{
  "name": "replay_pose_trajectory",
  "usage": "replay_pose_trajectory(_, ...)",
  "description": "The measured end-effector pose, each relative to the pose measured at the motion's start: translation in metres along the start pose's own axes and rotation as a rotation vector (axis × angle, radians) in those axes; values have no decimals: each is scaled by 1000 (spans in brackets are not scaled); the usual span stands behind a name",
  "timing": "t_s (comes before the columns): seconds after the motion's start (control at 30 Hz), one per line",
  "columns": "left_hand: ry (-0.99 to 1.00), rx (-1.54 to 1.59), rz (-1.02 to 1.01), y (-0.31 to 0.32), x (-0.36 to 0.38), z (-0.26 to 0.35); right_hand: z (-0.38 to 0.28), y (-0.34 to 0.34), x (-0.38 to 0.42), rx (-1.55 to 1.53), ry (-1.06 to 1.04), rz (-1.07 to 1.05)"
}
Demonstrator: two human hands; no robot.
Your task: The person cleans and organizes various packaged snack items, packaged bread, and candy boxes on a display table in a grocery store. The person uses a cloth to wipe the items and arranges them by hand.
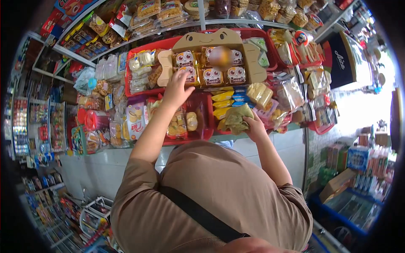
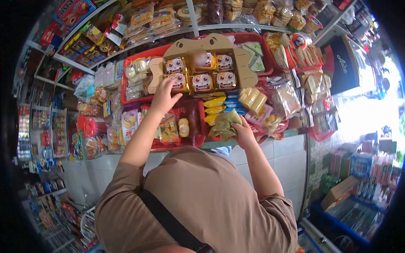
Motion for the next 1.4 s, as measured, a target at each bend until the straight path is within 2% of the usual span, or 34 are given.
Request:
replay_pose_trajectory(0.07, -88, -193, -118, 14, -24, -1, -29, -1, -8, 123, -23, -72)
replay_pose_trajectory(0.1, -129, -291, -191, 19, -30, -6, -37, -3, -12, 34, 12, -94)
replay_pose_trajectory(0.13, -171, -339, -292, 28, -35, -13, -55, 2, -12, 148, -30, -95)
replay_pose_trajectory(0.23, -286, -418, -452, 35, -42, -17, -70, 4, -28, 68, -29, -129)
replay_pose_trajectory(0.3, -339, -402, -502, 36, -43, -21, -79, 19, -33, 51, -92, -126)
replay_pose_trajectory(0.37, -354, -389, -521, 31, -44, -24, -89, 31, -41, 445, -464, -183)
replay_pose_trajectory(0.5, -375, -326, -402, -4, -45, -13, -94, 72, -48, 273, -525, -129)
replay_pose_trajectory(0.6, -382, 188, -217, -17, -34, -2, -87, 106, -66, 253, -609, -94)
replay_pose_trajectory(0.63, -321, 548, -128, -14, -25, 8, -85, 124, -68, 308, -566, -82)
replay_pose_trajectory(0.67, -303, 756, -77, 12, -14, -3, -81, 143, -69, 365, -523, -70)
replay_pose_trajectory(0.73, -454, 1442, -119, 28, 2, 21, -65, 185, -53, 701, -599, -93)
replay_pose_trajectory(0.77, -481, 1583, -56, 23, 2, 29, -54, 199, -48, 791, -745, -163)
replay_pose_trajectory(0.8, -601, 1679, 58, 25, 5, 19, -42, 208, -43, 880, -888, -234)
replay_pose_trajectory(0.87, -922, 1923, 118, 10, 8, 19, -26, 220, -29, 1008, -1009, -415)
replay_pose_trajectory(0.9, -756, 2058, 48, 9, 8, 17, -23, 224, -20, 1086, -925, -490)
replay_pose_trajectory(1.0, -831, 2024, 77, 29, 19, 19, -27, 217, -21, 1112, -914, -390)
replay_pose_trajectory(1.03, -725, 1882, 100, 19, 20, 32, -32, 212, -25, 1016, -922, -327)
replay_pose_trajectory(1.07, -828, 1773, 69, 15, 28, 45, -34, 205, -37, 862, -809, -300)
replay_pose_trajectory(1.1, -795, 1812, -62, 29, 36, 48, -35, 196, -49, 709, -696, -270)
replay_pose_trajectory(1.13, -762, 1849, -102, 35, 39, 53, -32, 187, -59, 556, -584, -239)
replay_pose_trajectory(1.17, -729, 1886, -143, 41, 41, 59, -29, 180, -64, 534, -578, -251)
replay_pose_trajectory(1.27, -698, 1677, 20, 19, 27, 55, -41, 195, -25, 909, -893, -298)
replay_pose_trajectory(1.3, -654, 1790, 105, 9, 20, 54, -44, 204, -7, 957, -964, -369)
replay_pose_trajectory(1.33, -603, 1866, 9, 14, 14, 37, -44, 217, 6, 1155, -994, -478)
replay_pose_trajectory(1.4, -541, 2261, 7, 16, 14, 40, -41, 224, 12, 1181, -1038, -565)
Point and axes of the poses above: each hand's wrist, its own x-axis away from the middle knuckle, its own y-axis out of the palm, z = x × y, the point moved 6 cm from there along -x, towards the middle knuckle, and after that the axes turned 5 degrees about -z, right-handed, at the moved point
